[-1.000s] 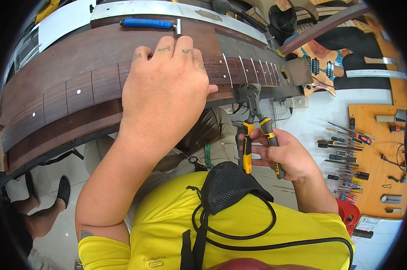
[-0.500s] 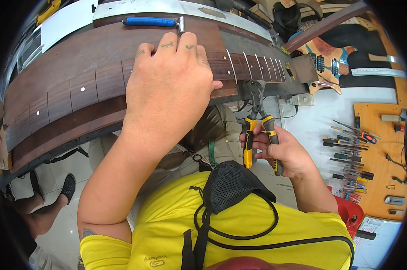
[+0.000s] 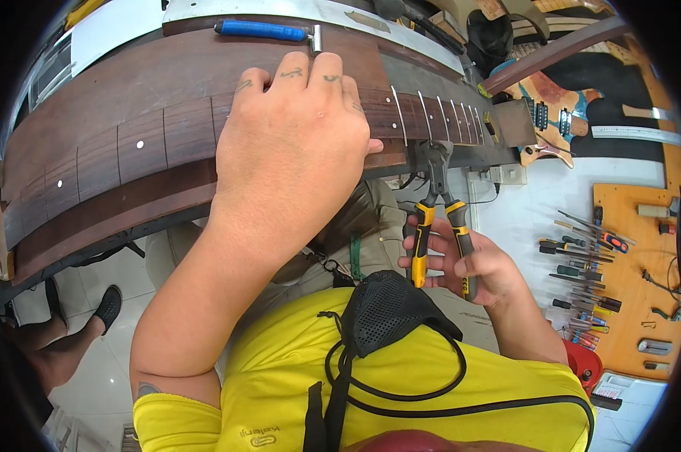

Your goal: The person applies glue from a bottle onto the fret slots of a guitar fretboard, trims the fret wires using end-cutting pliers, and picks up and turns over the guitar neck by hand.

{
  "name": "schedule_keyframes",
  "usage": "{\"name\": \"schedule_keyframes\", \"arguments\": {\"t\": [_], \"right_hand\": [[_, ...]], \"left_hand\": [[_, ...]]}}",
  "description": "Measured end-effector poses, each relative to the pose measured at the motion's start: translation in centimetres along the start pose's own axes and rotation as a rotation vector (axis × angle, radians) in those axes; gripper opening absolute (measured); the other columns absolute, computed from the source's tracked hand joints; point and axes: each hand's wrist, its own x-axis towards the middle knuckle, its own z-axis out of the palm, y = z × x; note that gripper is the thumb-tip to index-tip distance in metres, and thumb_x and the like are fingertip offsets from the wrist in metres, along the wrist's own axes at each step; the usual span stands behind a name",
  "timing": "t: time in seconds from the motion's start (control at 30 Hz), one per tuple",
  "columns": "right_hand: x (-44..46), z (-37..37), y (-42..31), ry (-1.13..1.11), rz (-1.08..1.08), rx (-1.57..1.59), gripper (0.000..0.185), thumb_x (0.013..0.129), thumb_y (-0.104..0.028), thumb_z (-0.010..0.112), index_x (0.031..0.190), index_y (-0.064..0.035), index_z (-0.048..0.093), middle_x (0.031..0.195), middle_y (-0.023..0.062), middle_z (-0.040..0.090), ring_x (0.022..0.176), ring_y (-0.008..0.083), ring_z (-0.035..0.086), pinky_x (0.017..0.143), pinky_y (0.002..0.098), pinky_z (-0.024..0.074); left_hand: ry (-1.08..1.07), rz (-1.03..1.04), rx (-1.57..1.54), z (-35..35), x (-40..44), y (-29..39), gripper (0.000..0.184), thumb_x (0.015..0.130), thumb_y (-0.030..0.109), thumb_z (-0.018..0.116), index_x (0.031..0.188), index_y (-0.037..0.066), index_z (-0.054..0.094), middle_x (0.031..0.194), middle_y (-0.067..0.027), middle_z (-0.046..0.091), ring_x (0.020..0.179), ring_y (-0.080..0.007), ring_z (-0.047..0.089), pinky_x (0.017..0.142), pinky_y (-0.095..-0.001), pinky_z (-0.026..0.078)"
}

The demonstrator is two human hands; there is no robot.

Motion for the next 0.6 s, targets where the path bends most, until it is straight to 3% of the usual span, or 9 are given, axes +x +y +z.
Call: {"name": "schedule_keyframes", "arguments": {"t": [0.13, 0.33, 0.53, 0.6], "right_hand": [[-0.4, 0.0, 1.1, 0.085, -0.078, -0.057, 0.086, 0.071, -0.009, 0.064, 0.155, 0.0019, 0.046, 0.143, 0.0217, 0.062, 0.132, 0.0332, 0.063, 0.108, 0.0427, 0.0508], [-0.3, -0.5, 0.7, 0.045, 0.013, -0.049, 0.082, 0.073, -0.007, 0.06, 0.153, 0.0039, 0.047, 0.142, 0.0216, 0.063, 0.127, 0.0327, 0.065, 0.113, 0.0453, 0.0493], [0.2, -0.1, 1.3, 0.085, -0.013, 0.009, 0.07, 0.081, -0.013, 0.068, 0.148, 0.0041, 0.053, 0.132, 0.0186, 0.068, 0.12, 0.0301, 0.068, 0.101, 0.0411, 0.0538], [0.3, 0.4, 1.3, 0.147, -0.019, -0.084, 0.062, 0.09, -0.027, 0.076, 0.141, 0.003, 0.058, 0.122, 0.0161, 0.071, 0.113, 0.0278, 0.07, 0.094, 0.0391, 0.0548]], "left_hand": [[-0.01, 0.002, -0.007, -0.1, 0.1, 0.0, 0.049, 0.082, 0.044, 0.084, 0.109, 0.005, 0.071, 0.104, -0.0073, 0.065, 0.105, -0.0263, 0.065, 0.089, -0.0413, 0.052], [-0.006, -0.017, -0.01, -0.1, 0.1, 0.1, 0.049, 0.081, 0.044, 0.085, 0.109, 0.005, 0.071, 0.104, -0.0073, 0.065, 0.105, -0.0267, 0.065, 0.089, -0.0415, 0.052], [-0.03, -0.007, -0.004, -0.1, 0.0, 0.1, 0.05, 0.081, 0.044, 0.085, 0.108, 0.005, 0.071, 0.104, -0.0076, 0.065, 0.105, -0.0265, 0.065, 0.089, -0.0415, 0.052], [-0.021, 0.002, 0.004, -0.1, 0.1, 0.0, 0.05, 0.081, 0.044, 0.085, 0.108, 0.005, 0.071, 0.105, -0.0073, 0.065, 0.105, -0.0262, 0.065, 0.089, -0.041, 0.052]]}}
